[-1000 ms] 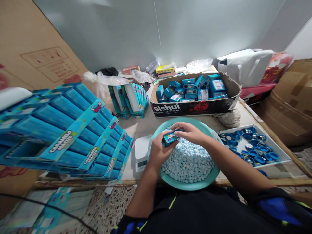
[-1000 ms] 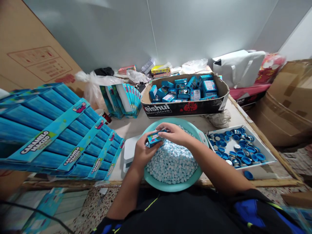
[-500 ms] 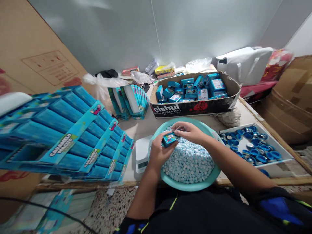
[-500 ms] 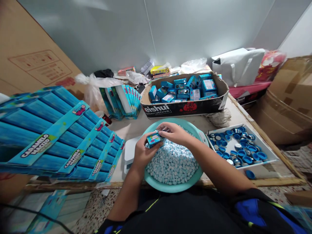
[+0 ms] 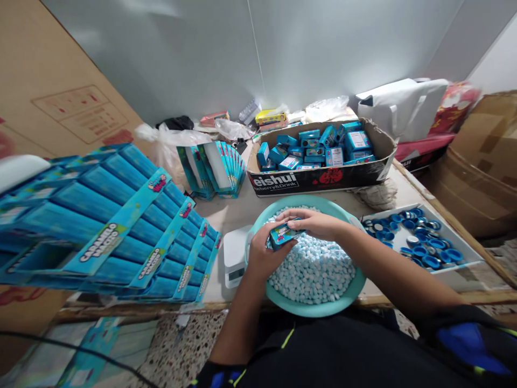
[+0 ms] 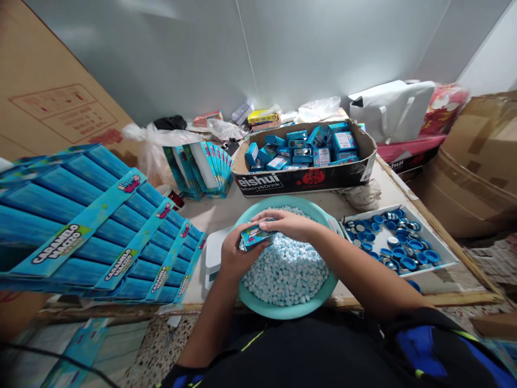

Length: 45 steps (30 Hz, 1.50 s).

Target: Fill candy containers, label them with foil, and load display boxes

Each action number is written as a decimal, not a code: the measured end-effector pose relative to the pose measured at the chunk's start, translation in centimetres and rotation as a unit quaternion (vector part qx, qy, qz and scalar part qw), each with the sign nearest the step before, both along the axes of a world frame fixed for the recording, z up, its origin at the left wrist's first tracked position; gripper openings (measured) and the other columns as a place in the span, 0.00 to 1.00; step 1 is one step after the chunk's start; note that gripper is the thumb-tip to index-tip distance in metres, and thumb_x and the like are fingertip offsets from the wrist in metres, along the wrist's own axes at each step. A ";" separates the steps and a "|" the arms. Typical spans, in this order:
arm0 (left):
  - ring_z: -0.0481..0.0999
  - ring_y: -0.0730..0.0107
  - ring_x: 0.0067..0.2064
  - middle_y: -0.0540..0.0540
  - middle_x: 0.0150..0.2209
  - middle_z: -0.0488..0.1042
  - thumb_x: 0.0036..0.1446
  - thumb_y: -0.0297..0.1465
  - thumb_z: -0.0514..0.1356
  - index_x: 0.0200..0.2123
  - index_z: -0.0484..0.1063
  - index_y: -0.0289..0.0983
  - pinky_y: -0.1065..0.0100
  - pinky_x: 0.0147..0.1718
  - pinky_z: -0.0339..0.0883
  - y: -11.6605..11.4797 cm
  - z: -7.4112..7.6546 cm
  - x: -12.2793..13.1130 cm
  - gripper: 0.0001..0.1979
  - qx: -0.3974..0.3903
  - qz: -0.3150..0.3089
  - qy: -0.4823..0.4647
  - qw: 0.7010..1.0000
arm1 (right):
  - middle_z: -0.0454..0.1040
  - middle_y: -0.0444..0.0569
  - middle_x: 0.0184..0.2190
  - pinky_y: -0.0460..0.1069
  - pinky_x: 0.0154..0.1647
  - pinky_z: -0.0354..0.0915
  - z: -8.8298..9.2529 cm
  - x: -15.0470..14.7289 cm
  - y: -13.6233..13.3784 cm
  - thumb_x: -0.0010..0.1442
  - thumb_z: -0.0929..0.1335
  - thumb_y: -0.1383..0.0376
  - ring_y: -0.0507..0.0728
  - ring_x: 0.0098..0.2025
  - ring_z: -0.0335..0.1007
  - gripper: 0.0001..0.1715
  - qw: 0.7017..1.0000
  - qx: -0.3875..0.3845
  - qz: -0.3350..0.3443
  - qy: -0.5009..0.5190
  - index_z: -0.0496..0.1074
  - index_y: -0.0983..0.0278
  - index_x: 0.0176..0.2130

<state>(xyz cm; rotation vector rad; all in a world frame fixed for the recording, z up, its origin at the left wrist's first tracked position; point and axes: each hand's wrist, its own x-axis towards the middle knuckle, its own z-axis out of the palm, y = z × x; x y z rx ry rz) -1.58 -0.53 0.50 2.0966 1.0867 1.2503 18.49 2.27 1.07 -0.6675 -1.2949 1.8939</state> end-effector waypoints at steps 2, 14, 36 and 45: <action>0.81 0.57 0.48 0.45 0.46 0.80 0.51 0.39 0.73 0.50 0.75 0.43 0.55 0.50 0.77 -0.1 -0.1 -0.1 0.23 0.014 -0.015 -0.008 1.000 | 0.76 0.49 0.48 0.49 0.53 0.67 0.4 0.2 -0.1 0.55 0.78 0.58 0.56 0.51 0.72 0.24 0.998 -0.031 0.044 0.031 0.75 0.61 0.49; 0.80 0.58 0.48 0.45 0.47 0.80 0.53 0.37 0.71 0.50 0.75 0.43 0.56 0.50 0.76 0.0 0.2 -0.1 0.21 0.044 -0.027 0.030 0.998 | 0.79 0.46 0.41 0.49 0.45 0.69 0.1 -0.3 0.2 0.44 0.68 0.72 0.57 0.45 0.74 0.24 0.996 0.012 -0.047 -0.069 0.78 0.60 0.43; 0.81 0.58 0.44 0.42 0.46 0.79 0.52 0.41 0.72 0.51 0.73 0.38 0.57 0.45 0.79 0.5 -1.2 -3.0 0.26 0.061 0.247 -0.174 0.951 | 0.78 0.52 0.47 0.58 0.50 0.70 -0.4 1.7 1.0 0.52 0.65 0.63 0.62 0.46 0.76 0.19 0.959 0.057 -0.246 -0.128 0.72 0.61 0.45; 0.78 0.54 0.50 0.37 0.48 0.76 0.50 0.48 0.71 0.49 0.71 0.35 0.52 0.53 0.74 1.5 -6.7 -11.0 0.30 0.006 0.341 -0.142 0.929 | 0.69 0.59 0.52 0.60 0.55 0.68 -4.1 0.9 -0.7 0.57 0.73 0.64 0.67 0.52 0.71 0.33 0.791 0.354 -0.009 -0.498 0.68 0.62 0.60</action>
